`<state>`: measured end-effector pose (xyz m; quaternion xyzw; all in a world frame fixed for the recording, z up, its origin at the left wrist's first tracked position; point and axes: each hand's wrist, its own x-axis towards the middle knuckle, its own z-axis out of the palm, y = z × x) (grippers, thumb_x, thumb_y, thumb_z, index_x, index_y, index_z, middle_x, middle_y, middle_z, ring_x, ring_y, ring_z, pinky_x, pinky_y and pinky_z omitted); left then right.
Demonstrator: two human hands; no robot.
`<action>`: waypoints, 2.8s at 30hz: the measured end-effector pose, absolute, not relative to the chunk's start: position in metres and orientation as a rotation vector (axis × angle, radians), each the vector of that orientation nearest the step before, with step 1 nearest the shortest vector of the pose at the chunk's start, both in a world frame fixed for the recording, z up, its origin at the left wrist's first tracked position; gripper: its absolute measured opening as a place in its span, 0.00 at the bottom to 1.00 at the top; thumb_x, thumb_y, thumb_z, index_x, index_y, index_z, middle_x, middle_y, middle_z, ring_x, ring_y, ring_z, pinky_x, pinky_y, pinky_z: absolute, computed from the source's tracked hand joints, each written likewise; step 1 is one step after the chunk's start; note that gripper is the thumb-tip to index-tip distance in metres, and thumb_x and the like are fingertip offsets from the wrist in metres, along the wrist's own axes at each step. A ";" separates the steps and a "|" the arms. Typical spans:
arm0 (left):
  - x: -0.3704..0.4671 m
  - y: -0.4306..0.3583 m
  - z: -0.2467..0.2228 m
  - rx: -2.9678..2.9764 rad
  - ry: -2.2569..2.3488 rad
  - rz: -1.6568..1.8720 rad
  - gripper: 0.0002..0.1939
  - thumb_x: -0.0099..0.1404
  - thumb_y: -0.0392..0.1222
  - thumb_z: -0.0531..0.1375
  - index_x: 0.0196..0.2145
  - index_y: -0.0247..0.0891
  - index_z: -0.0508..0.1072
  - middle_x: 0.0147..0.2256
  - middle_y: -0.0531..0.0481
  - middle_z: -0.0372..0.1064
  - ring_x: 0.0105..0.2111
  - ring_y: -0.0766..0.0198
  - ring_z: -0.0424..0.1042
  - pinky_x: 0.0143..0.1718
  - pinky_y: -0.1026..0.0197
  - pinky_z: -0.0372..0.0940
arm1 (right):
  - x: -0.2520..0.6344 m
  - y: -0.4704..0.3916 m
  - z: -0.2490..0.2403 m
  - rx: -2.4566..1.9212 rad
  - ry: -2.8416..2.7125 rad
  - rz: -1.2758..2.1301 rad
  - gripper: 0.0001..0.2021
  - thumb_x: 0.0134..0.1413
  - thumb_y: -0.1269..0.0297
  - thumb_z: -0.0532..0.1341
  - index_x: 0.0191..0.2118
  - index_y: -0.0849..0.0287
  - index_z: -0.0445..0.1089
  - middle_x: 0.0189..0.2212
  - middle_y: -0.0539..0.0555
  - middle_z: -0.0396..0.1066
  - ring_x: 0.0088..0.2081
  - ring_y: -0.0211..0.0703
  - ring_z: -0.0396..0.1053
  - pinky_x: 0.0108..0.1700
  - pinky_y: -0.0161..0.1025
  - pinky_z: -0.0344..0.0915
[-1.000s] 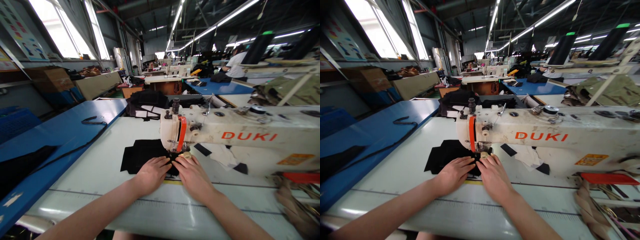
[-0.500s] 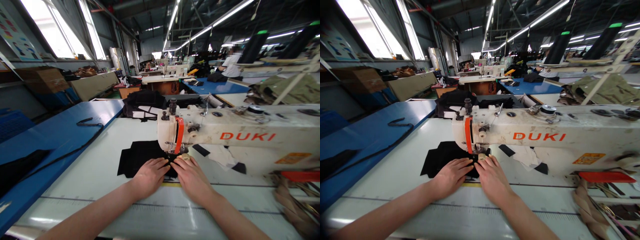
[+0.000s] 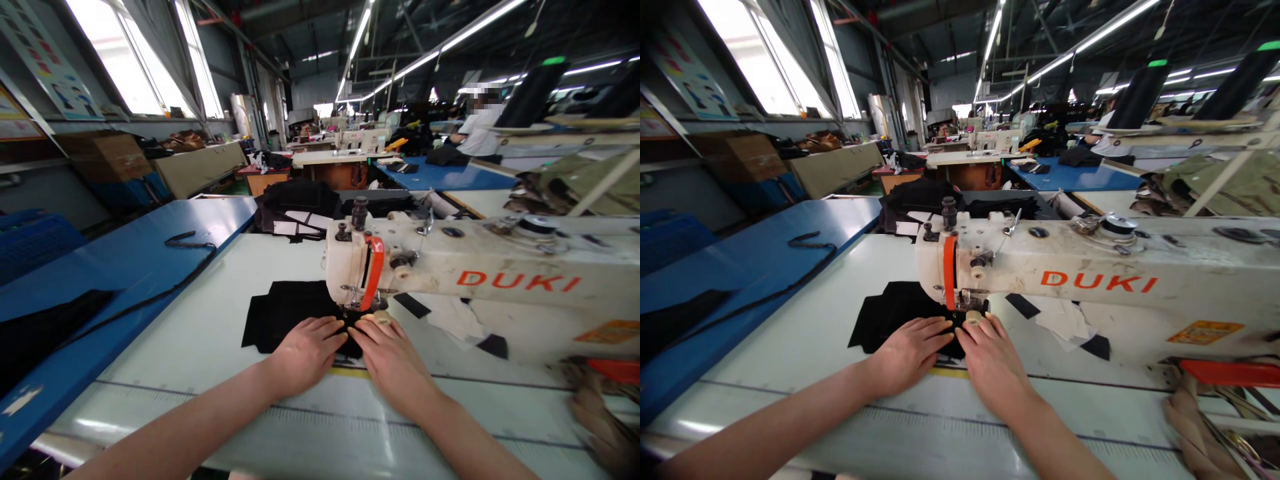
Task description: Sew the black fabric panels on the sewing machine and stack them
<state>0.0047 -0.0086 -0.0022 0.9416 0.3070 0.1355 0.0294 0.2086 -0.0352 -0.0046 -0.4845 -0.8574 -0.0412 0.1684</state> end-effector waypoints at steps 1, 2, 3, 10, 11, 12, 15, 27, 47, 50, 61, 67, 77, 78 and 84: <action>0.005 -0.009 -0.002 2.902 0.946 0.424 0.18 0.66 0.35 0.51 0.53 0.39 0.65 0.55 0.46 0.62 0.56 0.55 0.60 0.55 0.50 0.58 | 0.209 -0.035 -0.005 -1.377 -2.436 -0.123 0.16 0.54 0.74 0.56 0.49 0.57 0.67 0.46 0.53 0.68 0.49 0.45 0.61 0.58 0.47 0.46; 0.005 -0.009 -0.002 2.901 0.945 0.429 0.18 0.66 0.35 0.51 0.53 0.39 0.65 0.55 0.46 0.62 0.56 0.55 0.60 0.55 0.50 0.58 | 0.209 -0.035 -0.005 -1.376 -2.435 -0.126 0.16 0.54 0.74 0.56 0.49 0.57 0.67 0.46 0.53 0.68 0.49 0.45 0.61 0.58 0.47 0.46; 0.005 -0.008 -0.002 2.900 0.943 0.433 0.18 0.66 0.35 0.51 0.53 0.39 0.65 0.55 0.46 0.63 0.56 0.55 0.60 0.55 0.50 0.58 | 0.209 -0.035 -0.005 -1.375 -2.435 -0.128 0.16 0.54 0.74 0.56 0.49 0.57 0.67 0.46 0.53 0.68 0.49 0.45 0.61 0.58 0.47 0.46; 0.005 -0.008 -0.001 2.895 0.951 0.432 0.18 0.65 0.36 0.52 0.53 0.39 0.65 0.55 0.46 0.63 0.56 0.56 0.60 0.55 0.51 0.58 | 0.210 -0.035 -0.005 -1.383 -2.452 -0.118 0.17 0.54 0.74 0.56 0.50 0.57 0.67 0.46 0.53 0.68 0.49 0.45 0.60 0.57 0.47 0.48; 0.005 -0.008 -0.001 2.896 0.950 0.431 0.18 0.65 0.36 0.52 0.53 0.39 0.65 0.55 0.46 0.63 0.56 0.56 0.60 0.55 0.51 0.58 | 0.210 -0.035 -0.005 -1.385 -2.457 -0.113 0.17 0.54 0.73 0.56 0.50 0.56 0.67 0.46 0.53 0.68 0.49 0.45 0.60 0.57 0.48 0.48; 0.005 -0.008 -0.001 2.896 0.951 0.434 0.18 0.65 0.36 0.52 0.53 0.39 0.65 0.55 0.46 0.63 0.56 0.56 0.60 0.55 0.51 0.58 | 0.210 -0.035 -0.005 -1.389 -2.460 -0.109 0.17 0.54 0.73 0.56 0.50 0.57 0.67 0.47 0.53 0.68 0.49 0.46 0.60 0.57 0.48 0.48; 0.005 -0.007 -0.002 2.899 0.948 0.449 0.18 0.66 0.36 0.52 0.53 0.39 0.65 0.55 0.46 0.63 0.56 0.57 0.60 0.55 0.51 0.58 | 0.210 -0.035 -0.005 -1.398 -2.466 -0.112 0.17 0.55 0.73 0.55 0.51 0.57 0.66 0.47 0.54 0.68 0.50 0.46 0.60 0.57 0.48 0.48; 0.005 -0.005 -0.005 2.880 0.946 0.453 0.18 0.65 0.36 0.52 0.53 0.38 0.65 0.55 0.45 0.63 0.56 0.55 0.59 0.56 0.51 0.57 | 0.209 -0.034 -0.004 -1.421 -2.470 -0.149 0.18 0.55 0.73 0.54 0.51 0.57 0.66 0.48 0.54 0.68 0.49 0.47 0.61 0.57 0.49 0.48; 0.010 -0.009 -0.007 2.931 1.025 0.519 0.16 0.66 0.34 0.51 0.51 0.36 0.67 0.52 0.45 0.66 0.54 0.58 0.63 0.53 0.53 0.61 | 0.212 -0.038 0.001 -1.265 -2.441 -0.075 0.13 0.55 0.75 0.55 0.45 0.58 0.70 0.39 0.55 0.70 0.45 0.46 0.63 0.51 0.45 0.59; 0.009 -0.012 -0.009 2.960 1.010 0.543 0.15 0.67 0.34 0.50 0.50 0.35 0.68 0.51 0.45 0.67 0.52 0.59 0.65 0.52 0.54 0.62 | 0.211 -0.039 0.001 -1.264 -2.456 -0.054 0.13 0.55 0.75 0.55 0.46 0.59 0.69 0.39 0.55 0.69 0.46 0.46 0.62 0.53 0.45 0.57; 0.006 -0.013 -0.009 3.027 0.967 0.495 0.15 0.68 0.34 0.49 0.50 0.33 0.67 0.52 0.44 0.66 0.53 0.58 0.65 0.51 0.54 0.63 | 0.211 -0.039 0.001 -1.273 -2.484 -0.124 0.14 0.53 0.76 0.56 0.45 0.59 0.70 0.40 0.54 0.70 0.46 0.45 0.62 0.52 0.45 0.58; 0.005 -0.006 -0.010 3.017 0.944 0.493 0.16 0.68 0.33 0.49 0.51 0.34 0.66 0.52 0.44 0.66 0.53 0.58 0.64 0.52 0.54 0.63 | 0.211 -0.036 -0.001 -1.328 -2.498 -0.126 0.15 0.54 0.75 0.56 0.47 0.59 0.68 0.41 0.54 0.69 0.47 0.46 0.62 0.53 0.45 0.56; 0.006 0.008 -0.013 3.016 0.915 0.481 0.17 0.67 0.32 0.49 0.53 0.32 0.65 0.52 0.41 0.65 0.54 0.56 0.63 0.53 0.52 0.62 | 0.209 -0.032 -0.002 -1.429 -2.480 -0.142 0.16 0.57 0.74 0.54 0.50 0.58 0.67 0.46 0.55 0.68 0.44 0.45 0.64 0.52 0.46 0.55; 0.006 0.008 -0.013 3.014 0.918 0.477 0.17 0.67 0.32 0.49 0.53 0.32 0.65 0.52 0.41 0.65 0.54 0.56 0.63 0.53 0.52 0.62 | 0.208 -0.032 -0.002 -1.431 -2.478 -0.155 0.16 0.57 0.73 0.53 0.51 0.58 0.67 0.47 0.55 0.68 0.44 0.45 0.64 0.52 0.46 0.55; 0.008 0.012 -0.014 2.996 0.939 0.504 0.16 0.67 0.32 0.50 0.51 0.34 0.66 0.51 0.42 0.67 0.54 0.58 0.64 0.53 0.53 0.63 | 0.207 -0.031 -0.001 -1.427 -2.454 -0.216 0.16 0.57 0.73 0.54 0.51 0.60 0.67 0.46 0.56 0.69 0.44 0.45 0.65 0.51 0.46 0.56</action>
